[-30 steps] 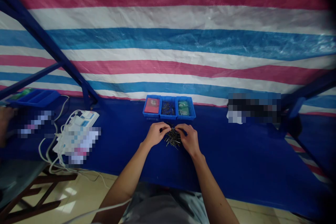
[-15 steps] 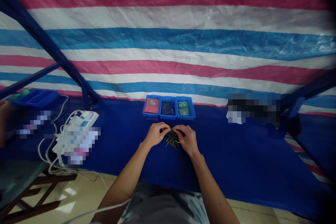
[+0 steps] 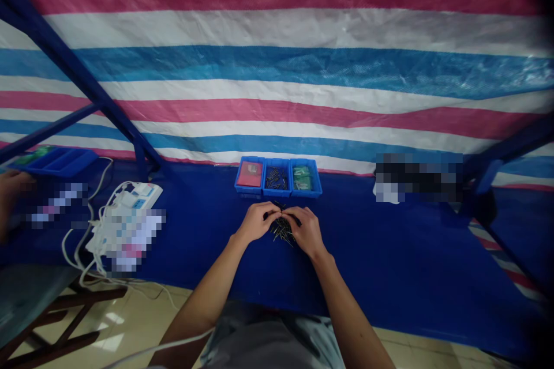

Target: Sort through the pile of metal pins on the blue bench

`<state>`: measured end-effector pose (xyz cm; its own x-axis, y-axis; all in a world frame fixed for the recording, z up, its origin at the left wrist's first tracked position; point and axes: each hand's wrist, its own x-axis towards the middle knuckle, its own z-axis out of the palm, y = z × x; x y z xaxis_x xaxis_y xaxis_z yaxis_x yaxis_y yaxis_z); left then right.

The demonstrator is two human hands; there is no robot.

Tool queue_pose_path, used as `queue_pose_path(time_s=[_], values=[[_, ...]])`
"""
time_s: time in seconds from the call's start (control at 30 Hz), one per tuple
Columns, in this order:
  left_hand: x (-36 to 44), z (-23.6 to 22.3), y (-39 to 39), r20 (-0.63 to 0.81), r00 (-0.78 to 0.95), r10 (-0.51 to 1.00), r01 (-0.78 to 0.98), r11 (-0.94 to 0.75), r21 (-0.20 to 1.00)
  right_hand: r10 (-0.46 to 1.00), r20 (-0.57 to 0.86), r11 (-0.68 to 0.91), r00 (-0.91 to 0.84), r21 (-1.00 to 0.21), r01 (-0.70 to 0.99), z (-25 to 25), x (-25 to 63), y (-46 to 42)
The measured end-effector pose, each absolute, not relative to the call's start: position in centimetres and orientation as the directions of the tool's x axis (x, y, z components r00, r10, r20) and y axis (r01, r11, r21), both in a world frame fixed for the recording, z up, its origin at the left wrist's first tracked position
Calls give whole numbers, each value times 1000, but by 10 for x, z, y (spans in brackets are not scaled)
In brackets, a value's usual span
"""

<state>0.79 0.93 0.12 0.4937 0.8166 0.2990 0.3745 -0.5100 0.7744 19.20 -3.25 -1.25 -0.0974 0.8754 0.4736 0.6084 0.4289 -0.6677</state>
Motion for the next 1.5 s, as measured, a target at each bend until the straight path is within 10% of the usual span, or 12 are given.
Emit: queue_pose_path(time_s=[1.5], values=[[10, 0, 9, 298, 457, 838, 374, -485, 790, 887, 456, 392, -78, -651, 650, -9, 198, -31]])
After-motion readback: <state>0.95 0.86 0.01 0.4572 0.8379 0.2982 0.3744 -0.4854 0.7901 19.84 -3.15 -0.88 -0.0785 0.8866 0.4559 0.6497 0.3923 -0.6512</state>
